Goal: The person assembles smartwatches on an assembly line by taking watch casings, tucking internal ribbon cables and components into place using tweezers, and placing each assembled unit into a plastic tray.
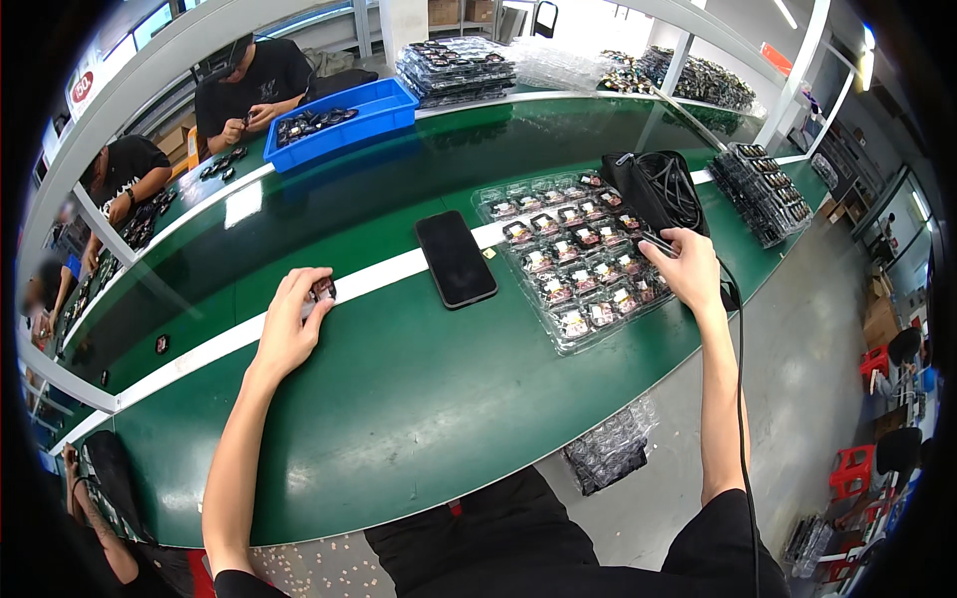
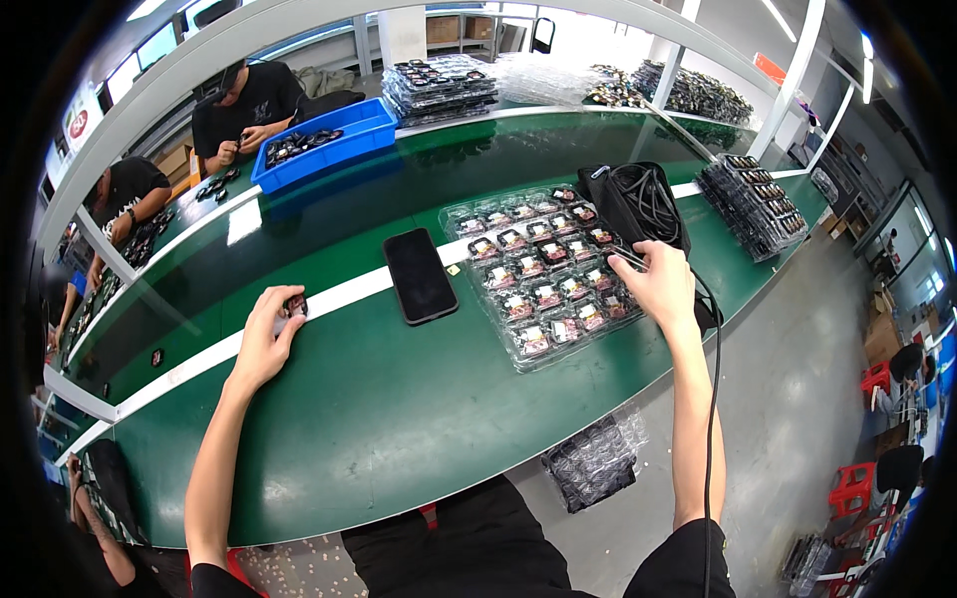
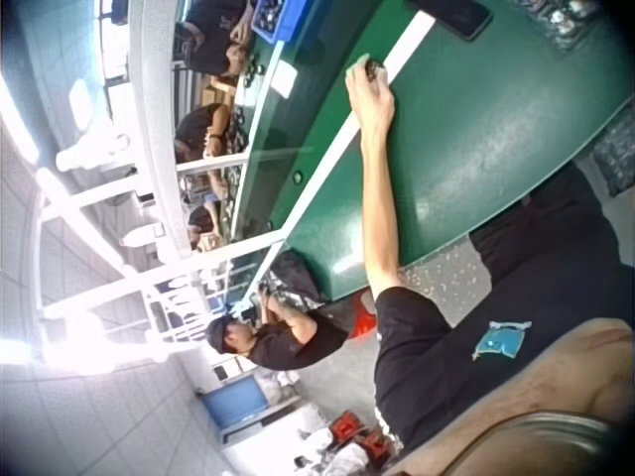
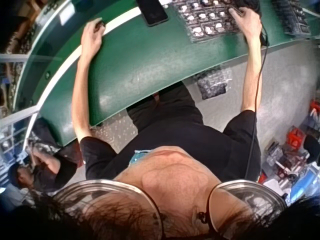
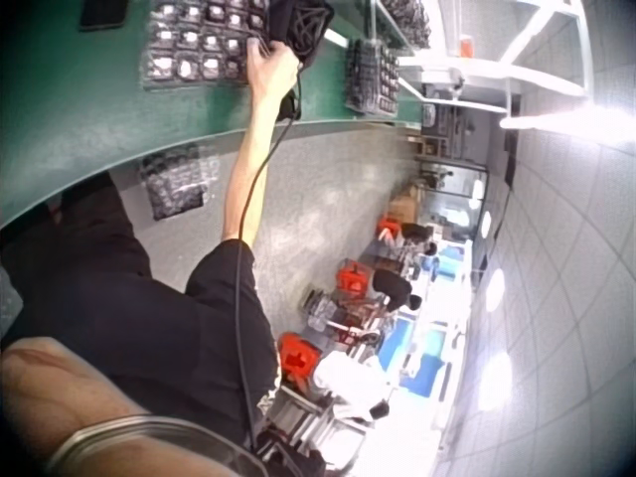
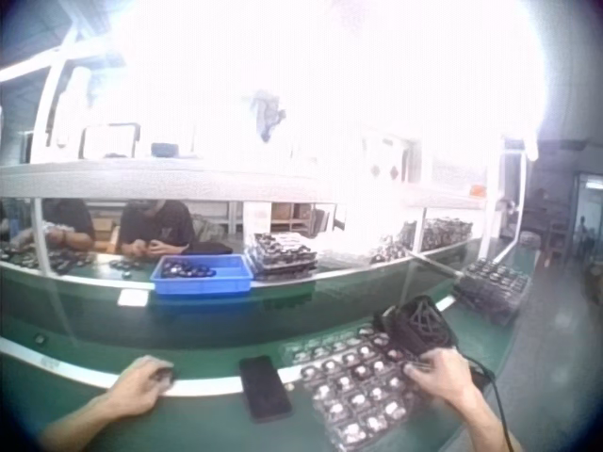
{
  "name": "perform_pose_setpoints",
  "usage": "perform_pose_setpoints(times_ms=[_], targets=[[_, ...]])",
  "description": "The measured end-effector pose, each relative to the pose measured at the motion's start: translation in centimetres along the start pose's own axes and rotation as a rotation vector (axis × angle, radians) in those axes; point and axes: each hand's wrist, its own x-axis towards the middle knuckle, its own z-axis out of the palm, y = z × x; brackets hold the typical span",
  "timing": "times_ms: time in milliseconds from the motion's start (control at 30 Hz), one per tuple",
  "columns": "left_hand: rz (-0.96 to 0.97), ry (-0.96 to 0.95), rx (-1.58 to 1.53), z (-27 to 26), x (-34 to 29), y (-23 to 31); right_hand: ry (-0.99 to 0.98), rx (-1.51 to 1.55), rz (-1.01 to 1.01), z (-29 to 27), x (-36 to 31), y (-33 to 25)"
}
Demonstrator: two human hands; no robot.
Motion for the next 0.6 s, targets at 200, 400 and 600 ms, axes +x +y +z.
perform_pose_setpoints(times_ms=[200, 400, 600], targets=[[0.090, -0.222, -0.132, -2.7, -6.9, 2.8, -0.068, 0.725, -0.027, 0.4, 0.8, -7.0], [0.119, -0.081, -0.130, -1.5, -6.7, 4.4, -0.432, 0.957, -0.217, 2.3, -3.7, -20.6], [0.086, -0.122, -0.292, -1.5, -8.2, 2.5, -0.777, 1.004, -0.452, 6.4, -8.6, -30.5]])
